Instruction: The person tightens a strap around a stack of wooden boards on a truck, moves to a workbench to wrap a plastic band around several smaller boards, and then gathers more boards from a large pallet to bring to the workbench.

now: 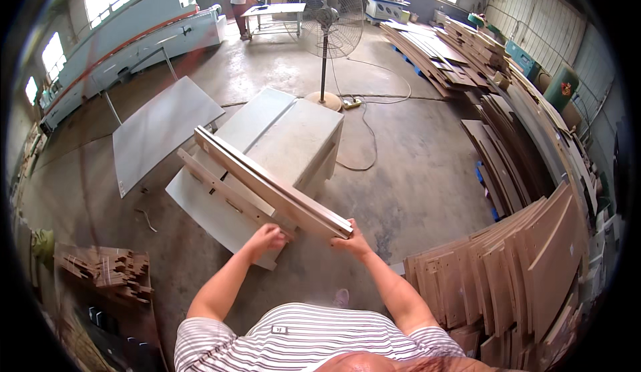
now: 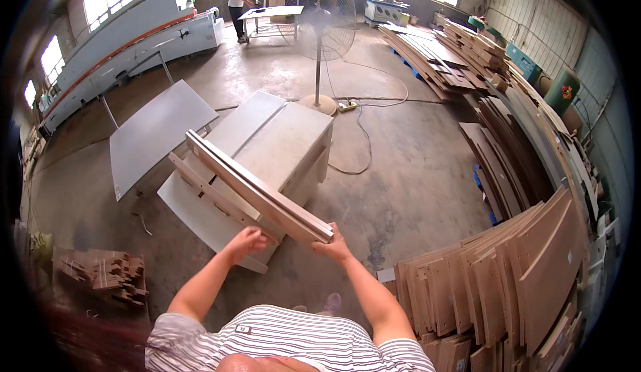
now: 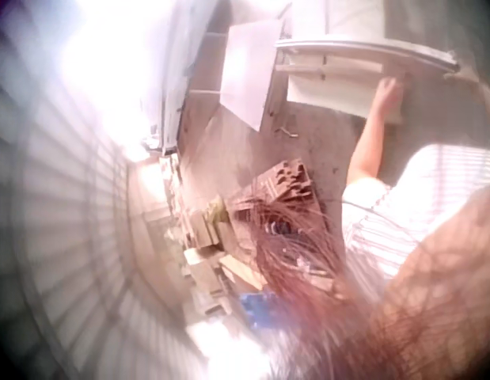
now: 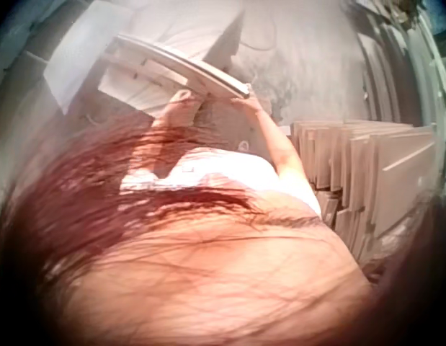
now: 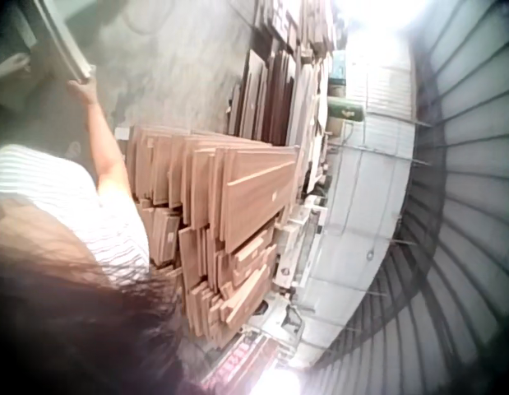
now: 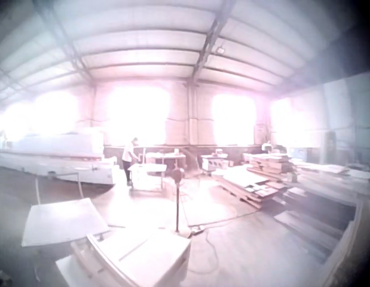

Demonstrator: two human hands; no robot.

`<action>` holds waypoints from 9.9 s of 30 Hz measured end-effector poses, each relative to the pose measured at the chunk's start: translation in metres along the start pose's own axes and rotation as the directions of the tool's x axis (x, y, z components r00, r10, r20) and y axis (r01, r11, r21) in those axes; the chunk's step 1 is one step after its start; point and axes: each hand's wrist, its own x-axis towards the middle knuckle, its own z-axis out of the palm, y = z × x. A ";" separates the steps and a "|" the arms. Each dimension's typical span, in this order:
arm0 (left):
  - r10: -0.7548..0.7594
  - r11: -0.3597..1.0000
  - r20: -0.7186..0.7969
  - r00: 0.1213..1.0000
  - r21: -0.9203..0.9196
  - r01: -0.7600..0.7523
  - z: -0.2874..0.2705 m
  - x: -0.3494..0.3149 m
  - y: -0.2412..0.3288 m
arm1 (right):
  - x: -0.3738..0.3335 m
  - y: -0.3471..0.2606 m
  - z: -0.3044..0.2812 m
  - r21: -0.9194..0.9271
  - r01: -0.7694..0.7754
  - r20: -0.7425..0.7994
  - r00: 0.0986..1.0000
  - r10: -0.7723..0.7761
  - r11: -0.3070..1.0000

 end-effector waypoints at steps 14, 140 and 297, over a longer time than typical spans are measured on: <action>-0.463 0.871 -0.114 0.879 -0.240 0.428 -0.005 -0.094 -0.119 | 0.066 0.033 0.051 -0.789 0.324 0.264 0.946 -0.188 0.523; 0.167 0.761 0.798 0.579 0.269 -0.591 0.754 -0.140 0.142 | -0.934 -0.120 -0.156 -0.385 -0.269 -0.687 -0.556 -0.468 0.883; -0.307 0.754 -0.841 -0.446 -0.501 0.425 -0.101 0.143 0.053 | 0.516 -0.048 0.065 -0.665 -0.054 0.729 0.171 0.663 0.745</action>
